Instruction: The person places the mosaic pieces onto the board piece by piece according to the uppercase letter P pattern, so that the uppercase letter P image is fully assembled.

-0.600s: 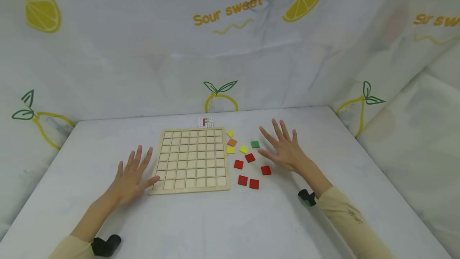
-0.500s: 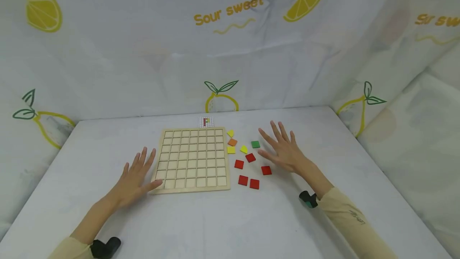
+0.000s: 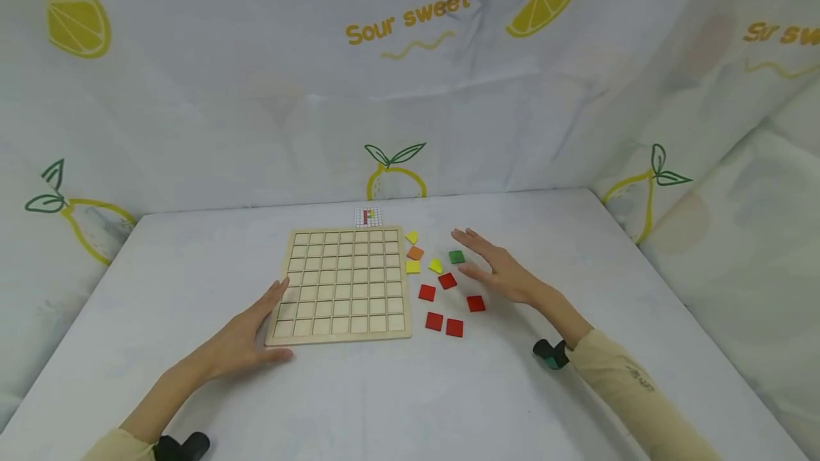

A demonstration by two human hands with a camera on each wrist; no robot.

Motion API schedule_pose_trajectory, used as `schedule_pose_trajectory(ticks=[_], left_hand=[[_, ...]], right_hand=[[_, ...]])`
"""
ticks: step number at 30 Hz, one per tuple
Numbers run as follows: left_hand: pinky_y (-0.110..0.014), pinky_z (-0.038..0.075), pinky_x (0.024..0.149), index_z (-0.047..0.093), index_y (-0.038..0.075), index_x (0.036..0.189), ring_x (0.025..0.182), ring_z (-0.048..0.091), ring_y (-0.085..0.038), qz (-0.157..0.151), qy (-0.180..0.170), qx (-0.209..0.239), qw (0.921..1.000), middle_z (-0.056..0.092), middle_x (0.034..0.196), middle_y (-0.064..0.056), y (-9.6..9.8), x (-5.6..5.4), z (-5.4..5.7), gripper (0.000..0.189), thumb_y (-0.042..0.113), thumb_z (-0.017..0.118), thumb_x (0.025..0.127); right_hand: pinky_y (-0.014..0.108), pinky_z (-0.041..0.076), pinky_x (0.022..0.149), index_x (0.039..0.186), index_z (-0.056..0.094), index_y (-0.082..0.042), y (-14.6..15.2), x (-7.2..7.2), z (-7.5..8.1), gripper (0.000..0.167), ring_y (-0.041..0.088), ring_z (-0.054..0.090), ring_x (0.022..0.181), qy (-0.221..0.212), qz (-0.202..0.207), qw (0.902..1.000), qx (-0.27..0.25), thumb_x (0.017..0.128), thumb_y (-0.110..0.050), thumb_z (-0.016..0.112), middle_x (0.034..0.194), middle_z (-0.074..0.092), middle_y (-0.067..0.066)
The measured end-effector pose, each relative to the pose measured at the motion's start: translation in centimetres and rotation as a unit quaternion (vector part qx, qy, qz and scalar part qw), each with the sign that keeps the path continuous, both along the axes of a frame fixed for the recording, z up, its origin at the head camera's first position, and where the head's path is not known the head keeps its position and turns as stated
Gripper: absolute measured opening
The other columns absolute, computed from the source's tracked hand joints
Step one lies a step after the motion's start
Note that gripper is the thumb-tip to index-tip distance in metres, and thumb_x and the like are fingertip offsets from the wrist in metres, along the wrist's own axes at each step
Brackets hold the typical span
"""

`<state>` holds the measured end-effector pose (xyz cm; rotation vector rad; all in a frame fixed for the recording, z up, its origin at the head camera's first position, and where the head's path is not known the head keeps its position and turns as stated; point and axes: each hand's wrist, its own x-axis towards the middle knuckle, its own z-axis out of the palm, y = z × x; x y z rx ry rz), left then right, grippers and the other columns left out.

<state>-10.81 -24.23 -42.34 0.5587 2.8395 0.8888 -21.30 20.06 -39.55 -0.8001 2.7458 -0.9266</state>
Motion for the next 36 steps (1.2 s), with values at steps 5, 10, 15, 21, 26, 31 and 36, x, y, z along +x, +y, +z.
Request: schedule_pose_trajectory(ticks=[5, 10, 15, 21, 26, 31, 36], left_hand=[[-0.064, 0.029, 0.109, 0.014, 0.007, 0.154, 0.134, 0.028, -0.05, 0.003, 0.01, -0.008, 0.9999, 0.021, 0.152, -0.029, -0.2, 0.1, 0.0, 0.107, 0.048, 0.077, 0.077], [-0.059, 0.032, 0.11, 0.022, 0.001, 0.151, 0.133, 0.032, -0.046, 0.005, 0.009, -0.007, 0.9999, 0.028, 0.15, -0.026, -0.4, 0.0, 0.2, 0.102, 0.044, 0.078, 0.077], [-0.055, 0.038, 0.107, 0.031, -0.006, 0.146, 0.129, 0.039, -0.044, 0.017, 0.018, -0.022, 0.9994, 0.037, 0.145, -0.026, -0.2, -0.2, 0.3, 0.093, 0.032, 0.08, 0.077], [-0.053, 0.045, 0.102, 0.038, -0.008, 0.142, 0.123, 0.047, -0.044, 0.022, 0.028, -0.018, 0.9992, 0.044, 0.139, -0.027, -0.3, -0.4, 0.4, 0.09, 0.03, 0.083, 0.073], [-0.049, 0.048, 0.098, 0.043, -0.012, 0.137, 0.12, 0.05, -0.043, 0.017, 0.044, -0.005, 0.9989, 0.047, 0.136, -0.029, -0.6, -0.9, 0.4, 0.091, 0.023, 0.088, 0.066], [-0.055, 0.047, 0.097, 0.053, -0.014, 0.128, 0.119, 0.05, -0.045, -0.012, 0.076, -0.027, 0.9967, 0.052, 0.132, -0.028, -1.1, -1.5, 0.6, 0.083, 0.025, 0.088, 0.064], [-0.054, 0.051, 0.091, 0.061, -0.012, 0.119, 0.112, 0.055, -0.041, -0.033, 0.107, -0.026, 0.9933, 0.056, 0.125, -0.024, -1.7, -1.9, 0.6, 0.073, 0.024, 0.089, 0.061]], right_hand=[[0.055, 0.034, 0.111, 0.148, 0.035, -0.006, -0.3, -1.1, -0.2, 0.057, 0.034, 0.029, 0.139, -0.02, 0.015, 0.9972, -0.071, 0.096, -0.017, 0.057, 0.152, 0.034, 0.015], [0.051, 0.039, 0.108, 0.142, 0.042, 0.002, -1.0, -2.3, 0.1, 0.049, 0.033, 0.035, 0.136, -0.055, 0.027, 0.9889, -0.135, 0.096, -0.007, 0.057, 0.146, 0.042, 0.018], [0.054, 0.043, 0.105, 0.14, 0.046, 0.0, -1.3, -4.3, -0.3, 0.047, 0.034, 0.047, 0.127, -0.067, 0.033, 0.9854, -0.153, 0.095, -0.009, 0.058, 0.138, 0.05, 0.019], [0.054, 0.046, 0.103, 0.136, 0.05, 0.001, -1.9, -6.2, -0.4, 0.043, 0.034, 0.054, 0.118, -0.092, 0.029, 0.9858, -0.138, 0.095, -0.009, 0.059, 0.131, 0.056, 0.02], [0.046, 0.051, 0.1, 0.135, 0.052, 0.001, -2.4, -7.4, -0.5, 0.045, 0.033, 0.055, 0.115, -0.126, 0.015, 0.9841, -0.124, 0.094, -0.013, 0.062, 0.128, 0.058, 0.018], [0.034, 0.057, 0.091, 0.136, 0.052, -0.003, -3.0, -8.4, -0.9, 0.048, 0.03, 0.057, 0.111, -0.169, 0.005, 0.9788, -0.116, 0.093, -0.016, 0.065, 0.13, 0.057, 0.015], [0.031, 0.056, 0.092, 0.134, 0.054, -0.002, -3.8, -9.2, -1.2, 0.045, 0.028, 0.057, 0.108, -0.195, -0.004, 0.9735, -0.12, 0.091, -0.012, 0.066, 0.131, 0.056, 0.015]])
